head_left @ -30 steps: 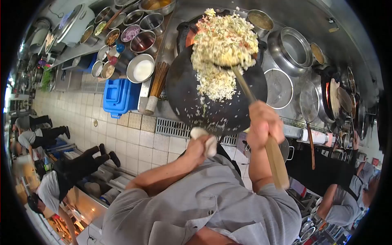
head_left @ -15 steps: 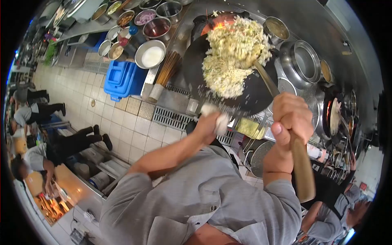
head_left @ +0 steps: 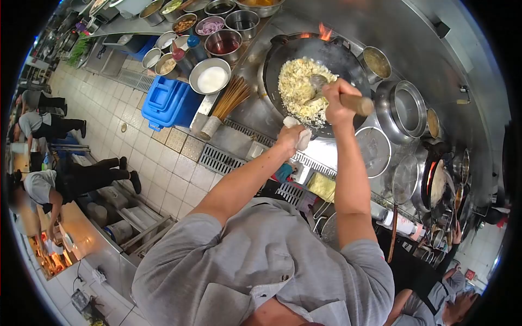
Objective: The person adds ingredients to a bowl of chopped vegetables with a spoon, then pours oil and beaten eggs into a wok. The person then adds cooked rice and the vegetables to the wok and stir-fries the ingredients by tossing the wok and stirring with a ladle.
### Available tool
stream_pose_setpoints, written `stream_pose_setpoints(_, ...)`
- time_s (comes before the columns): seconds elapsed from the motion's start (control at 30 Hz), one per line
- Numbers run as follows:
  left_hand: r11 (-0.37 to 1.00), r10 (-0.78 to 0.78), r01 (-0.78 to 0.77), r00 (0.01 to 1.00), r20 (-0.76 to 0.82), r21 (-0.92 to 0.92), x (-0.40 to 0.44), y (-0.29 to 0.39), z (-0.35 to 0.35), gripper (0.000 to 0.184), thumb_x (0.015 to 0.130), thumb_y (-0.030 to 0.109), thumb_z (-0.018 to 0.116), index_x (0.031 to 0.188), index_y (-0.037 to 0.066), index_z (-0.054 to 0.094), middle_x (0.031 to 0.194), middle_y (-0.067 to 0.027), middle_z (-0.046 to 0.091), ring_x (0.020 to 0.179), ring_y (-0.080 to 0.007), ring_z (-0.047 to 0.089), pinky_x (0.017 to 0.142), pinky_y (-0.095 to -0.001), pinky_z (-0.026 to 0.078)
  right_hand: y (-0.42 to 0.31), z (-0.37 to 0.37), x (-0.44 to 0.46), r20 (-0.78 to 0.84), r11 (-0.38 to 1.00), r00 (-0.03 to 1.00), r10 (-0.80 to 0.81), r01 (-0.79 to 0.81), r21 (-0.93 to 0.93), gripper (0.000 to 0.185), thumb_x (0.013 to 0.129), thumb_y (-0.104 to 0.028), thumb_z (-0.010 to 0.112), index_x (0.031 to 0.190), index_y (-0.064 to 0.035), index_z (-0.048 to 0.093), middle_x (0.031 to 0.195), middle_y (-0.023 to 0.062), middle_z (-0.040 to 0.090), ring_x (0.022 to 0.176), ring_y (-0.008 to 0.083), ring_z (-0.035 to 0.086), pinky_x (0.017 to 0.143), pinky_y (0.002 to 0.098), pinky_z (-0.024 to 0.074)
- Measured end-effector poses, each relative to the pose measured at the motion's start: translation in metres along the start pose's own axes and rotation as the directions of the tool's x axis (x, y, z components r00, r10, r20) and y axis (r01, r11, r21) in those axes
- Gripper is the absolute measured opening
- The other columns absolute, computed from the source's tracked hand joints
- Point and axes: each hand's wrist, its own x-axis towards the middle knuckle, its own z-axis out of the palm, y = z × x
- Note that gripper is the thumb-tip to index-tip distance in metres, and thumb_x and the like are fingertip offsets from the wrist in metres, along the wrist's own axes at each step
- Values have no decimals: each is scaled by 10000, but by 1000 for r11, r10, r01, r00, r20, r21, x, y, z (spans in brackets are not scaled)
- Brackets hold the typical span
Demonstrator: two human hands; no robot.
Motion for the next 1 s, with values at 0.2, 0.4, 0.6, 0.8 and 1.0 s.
stream_pose_setpoints(0.2, 999, 42, -42, 999, -26, -15, -3, 7, 6, 94, 907, 67, 594, 941, -13, 631, 825, -110, 673, 682, -226, 681, 573, -389, 566, 15, -139, 87, -162, 917, 962, 218, -146, 372, 304, 837, -75, 591, 567, -93, 454, 561, 33, 460, 471, 127, 429, 471, 261, 328)
stream_pose_setpoints(0.4, 1000, 26, -26, 999, -43, 7, -7, 4, 3, 93, 904, 67, 604, 928, -16, 638, 827, -108, 676, 690, -216, 680, 581, -380, 562, 64, -67, 57, -421, 831, 840, 343, -63, 552, 292, 831, -58, 521, 573, -89, 388, 525, 15, 386, 408, 109, 324, 408, 282, 272)
stream_pose_setpoints(0.6, 1000, 3, -3, 999, -47, 4, -13, 11, 7, 139, 926, 93, 593, 944, -35, 645, 845, -117, 666, 710, -226, 672, 597, -402, 559, 10, -70, 104, -67, 785, 962, 266, -176, 594, 279, 835, -34, 562, 606, -76, 410, 549, 34, 445, 446, 99, 390, 422, 264, 319)
stream_pose_setpoints(0.8, 999, 34, -32, 997, -76, 34, -3, 3, 3, 159, 922, 113, 596, 947, -36, 646, 851, -139, 670, 706, -241, 669, 597, -404, 559, 21, -21, 80, -140, 960, 959, 248, -224, 166, 294, 821, -47, 604, 568, -45, 453, 523, 34, 459, 487, 105, 439, 454, 258, 333)
stream_pose_setpoints(1.0, 998, 45, -42, 997, -64, 44, -6, 5, 3, 161, 905, 110, 617, 939, -46, 639, 853, -134, 675, 694, -247, 673, 595, -393, 558, -12, -32, 111, -13, 817, 980, 201, -160, 553, 322, 815, 30, 589, 563, -53, 406, 551, 23, 462, 479, 86, 398, 444, 256, 288)
